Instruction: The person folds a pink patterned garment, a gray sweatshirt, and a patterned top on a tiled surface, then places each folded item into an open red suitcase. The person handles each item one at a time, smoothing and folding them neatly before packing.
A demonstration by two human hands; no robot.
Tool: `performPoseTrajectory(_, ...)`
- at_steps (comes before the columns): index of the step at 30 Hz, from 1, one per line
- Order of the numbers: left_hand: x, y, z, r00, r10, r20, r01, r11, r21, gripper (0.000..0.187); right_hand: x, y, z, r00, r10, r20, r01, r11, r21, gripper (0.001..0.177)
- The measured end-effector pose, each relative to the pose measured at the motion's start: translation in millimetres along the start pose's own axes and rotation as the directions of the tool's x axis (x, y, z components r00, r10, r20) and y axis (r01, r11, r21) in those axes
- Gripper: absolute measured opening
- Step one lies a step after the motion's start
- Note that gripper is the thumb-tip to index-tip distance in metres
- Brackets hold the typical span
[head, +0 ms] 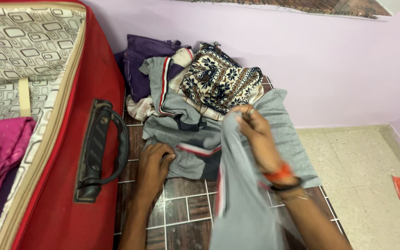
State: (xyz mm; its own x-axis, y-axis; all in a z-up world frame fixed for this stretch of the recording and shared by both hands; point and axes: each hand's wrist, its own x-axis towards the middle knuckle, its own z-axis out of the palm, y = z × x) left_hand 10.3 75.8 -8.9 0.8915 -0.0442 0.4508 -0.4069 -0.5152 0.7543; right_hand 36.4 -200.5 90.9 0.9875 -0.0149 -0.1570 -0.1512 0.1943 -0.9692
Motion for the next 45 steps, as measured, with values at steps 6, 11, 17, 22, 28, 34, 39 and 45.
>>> performPoseTrajectory(6,-6,5,-9,0.999,0.041,-0.023,-0.039,0.997,0.066,0.021,26,78,-15,0.929,-0.368,0.032,0.249,0.560,-0.790,0.042)
performPoseTrajectory(11,-15,23,-13,0.990,-0.140,0.035,0.129,0.967,0.218,0.029,-4,91,-16,0.749,-0.595,0.291,0.543,0.300,-0.784,0.049)
performPoseTrajectory(17,-28,39,-18,0.999,-0.035,-0.002,0.034,0.946,0.322,0.037,-33,82,-11,0.731,-0.595,0.333,0.570,0.264,-0.778,0.049)
performPoseTrajectory(22,-37,43,-30,0.990,-0.143,0.012,0.127,0.909,0.396,0.029,-51,80,-13,0.854,-0.462,0.238,0.386,0.256,-0.886,0.040)
performPoseTrajectory(28,-33,53,-24,0.877,-0.480,-0.014,0.437,0.787,0.435,0.036,-54,80,-17,0.826,-0.355,0.438,0.559,0.419,-0.715,0.044)
performPoseTrajectory(34,-8,41,4,1.000,-0.021,0.006,0.015,0.851,0.524,0.069,-55,77,-13,0.730,-0.478,0.488,0.683,0.489,-0.543,0.031)
performPoseTrajectory(39,-3,35,15,0.929,-0.363,-0.069,0.370,0.916,0.155,0.039,-59,68,-13,0.871,-0.367,0.327,0.489,0.719,-0.494,0.031)
performPoseTrajectory(45,-5,27,21,0.837,-0.406,-0.366,0.399,0.912,-0.099,0.040,-66,66,-40,0.926,0.052,0.375,0.221,0.730,-0.647,0.089)
